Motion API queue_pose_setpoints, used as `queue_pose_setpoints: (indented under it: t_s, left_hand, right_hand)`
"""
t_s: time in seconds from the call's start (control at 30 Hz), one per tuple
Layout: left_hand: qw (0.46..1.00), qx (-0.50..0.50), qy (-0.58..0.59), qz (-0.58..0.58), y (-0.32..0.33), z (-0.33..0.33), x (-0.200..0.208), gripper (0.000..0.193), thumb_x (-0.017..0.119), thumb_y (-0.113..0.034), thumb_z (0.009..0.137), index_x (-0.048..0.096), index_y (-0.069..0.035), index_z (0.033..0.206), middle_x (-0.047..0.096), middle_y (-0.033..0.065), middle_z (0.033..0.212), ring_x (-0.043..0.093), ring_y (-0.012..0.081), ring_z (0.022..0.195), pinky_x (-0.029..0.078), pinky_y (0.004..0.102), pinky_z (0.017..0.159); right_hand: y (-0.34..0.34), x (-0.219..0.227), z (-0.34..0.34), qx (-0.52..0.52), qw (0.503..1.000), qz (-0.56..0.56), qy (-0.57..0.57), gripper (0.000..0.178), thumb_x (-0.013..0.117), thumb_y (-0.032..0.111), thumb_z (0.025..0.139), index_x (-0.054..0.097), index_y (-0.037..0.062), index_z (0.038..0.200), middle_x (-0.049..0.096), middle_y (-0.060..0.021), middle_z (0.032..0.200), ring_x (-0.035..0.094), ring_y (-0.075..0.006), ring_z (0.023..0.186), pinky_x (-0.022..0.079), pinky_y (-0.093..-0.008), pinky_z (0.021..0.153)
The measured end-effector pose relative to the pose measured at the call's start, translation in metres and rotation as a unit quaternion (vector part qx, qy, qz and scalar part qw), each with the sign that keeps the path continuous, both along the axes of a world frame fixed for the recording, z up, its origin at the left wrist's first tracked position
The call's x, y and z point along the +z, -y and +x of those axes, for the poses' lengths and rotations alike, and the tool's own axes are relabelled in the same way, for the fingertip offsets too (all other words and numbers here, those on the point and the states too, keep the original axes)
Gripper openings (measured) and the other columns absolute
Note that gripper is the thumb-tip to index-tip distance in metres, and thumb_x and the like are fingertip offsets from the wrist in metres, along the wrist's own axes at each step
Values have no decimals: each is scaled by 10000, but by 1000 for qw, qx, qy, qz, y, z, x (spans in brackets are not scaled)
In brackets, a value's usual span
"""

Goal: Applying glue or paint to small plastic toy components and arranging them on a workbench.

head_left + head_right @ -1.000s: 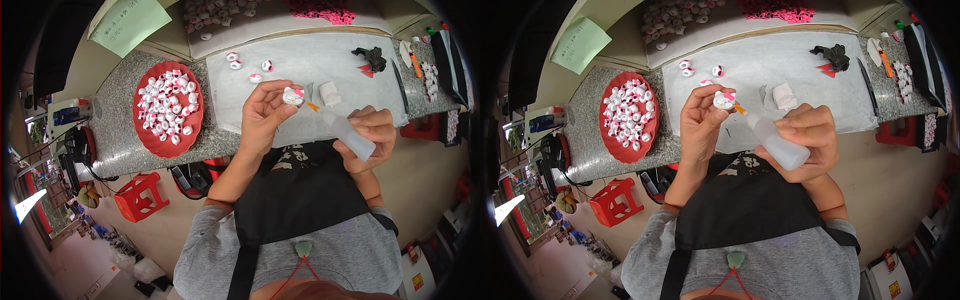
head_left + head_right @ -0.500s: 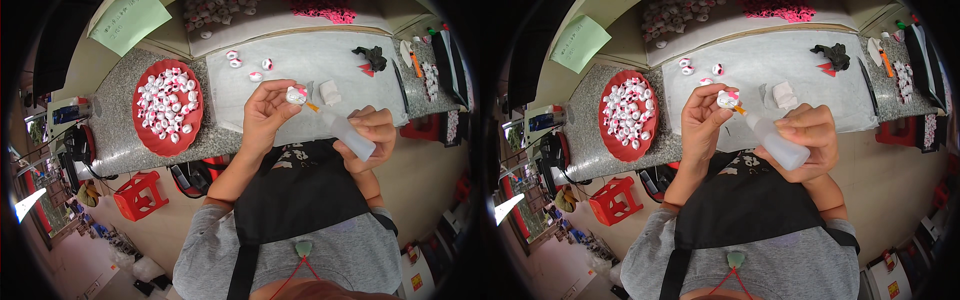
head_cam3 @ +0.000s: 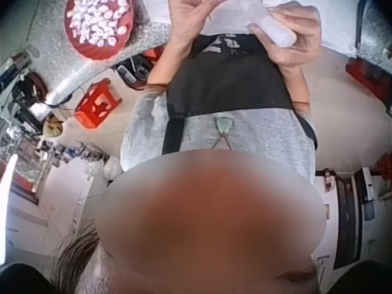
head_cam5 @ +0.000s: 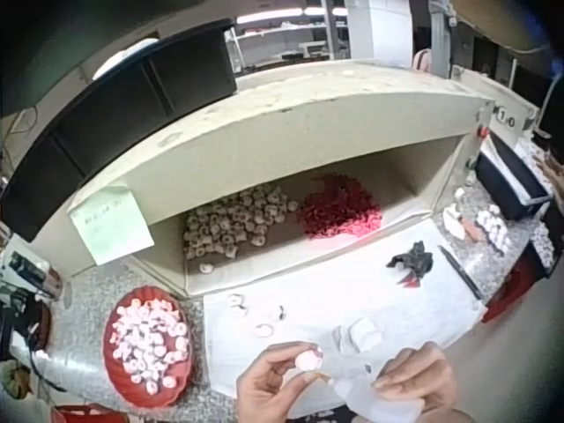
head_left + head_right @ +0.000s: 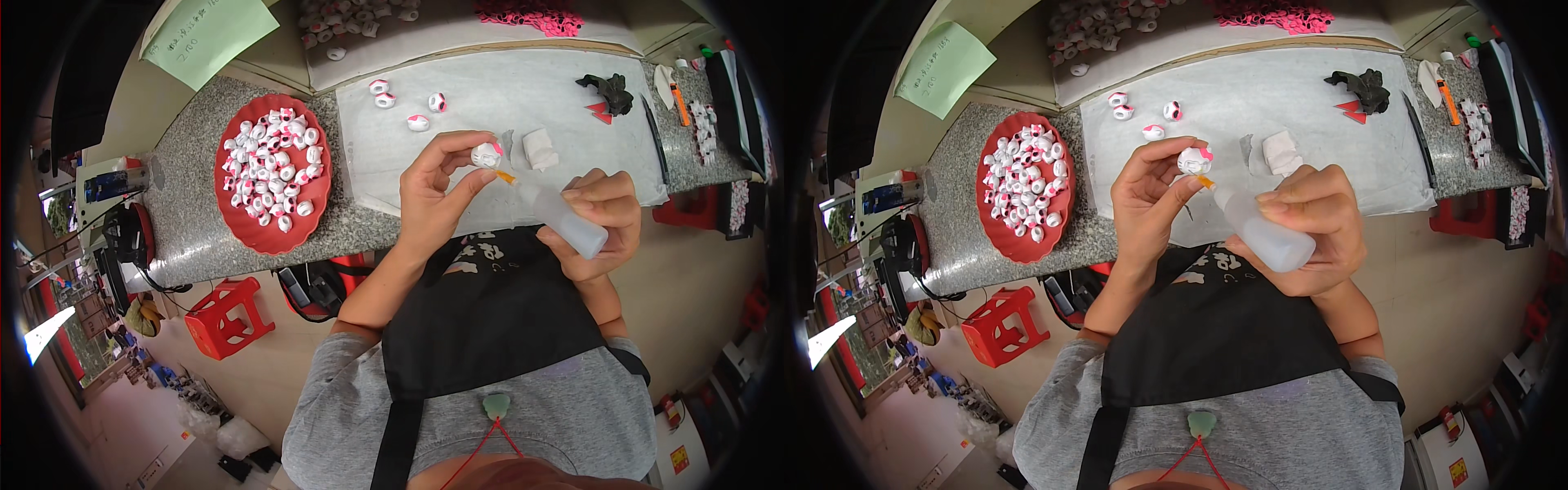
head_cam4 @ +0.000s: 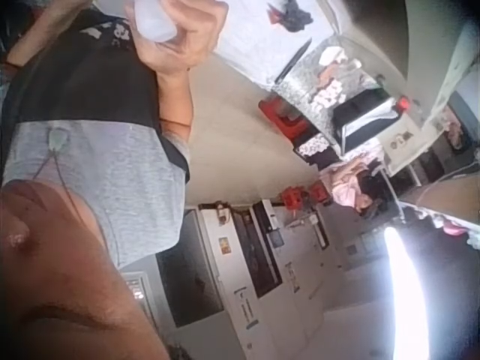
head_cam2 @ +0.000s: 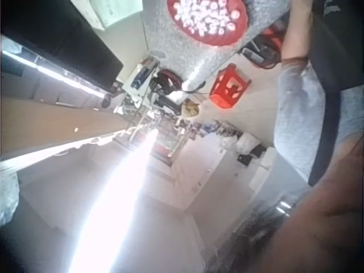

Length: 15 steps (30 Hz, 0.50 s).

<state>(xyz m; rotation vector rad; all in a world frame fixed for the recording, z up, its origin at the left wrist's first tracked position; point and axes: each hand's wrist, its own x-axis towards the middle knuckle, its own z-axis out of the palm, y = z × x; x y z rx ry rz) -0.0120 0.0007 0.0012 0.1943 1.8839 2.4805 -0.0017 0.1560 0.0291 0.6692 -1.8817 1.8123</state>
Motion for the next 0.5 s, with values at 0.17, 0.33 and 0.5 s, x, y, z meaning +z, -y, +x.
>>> queue_pose_setpoints:
  t_s: [0.17, 0.33, 0.5]
  left_hand:
    - [1000, 4, -18, -12, 4, -3, -3, 314, 539, 79, 685, 454, 28, 982, 505, 120, 978, 486, 147, 897, 397, 232, 766]
    - [995, 73, 18, 68, 23, -13, -5, 345, 524, 98, 682, 436, 20, 1006, 507, 106, 975, 493, 134, 883, 401, 221, 750]
    - [986, 124, 14, 114, 44, -13, -6, 344, 528, 89, 684, 435, 18, 1008, 509, 121, 979, 496, 143, 894, 401, 227, 761]
  right_hand:
    - [-1, -2, -5, -9, 1000, -4, 2, 365, 703, 53, 549, 447, 61, 809, 451, -70, 773, 448, -136, 602, 382, -249, 565]
    - [-14, -9, -32, -29, 998, -19, 50, 263, 604, -18, 613, 426, 36, 799, 447, -74, 789, 479, -151, 639, 408, -259, 567]
    - [-24, -37, -100, 65, 948, 33, 309, 217, 512, 15, 698, 442, 11, 903, 465, -52, 781, 529, -133, 758, 462, -249, 548]
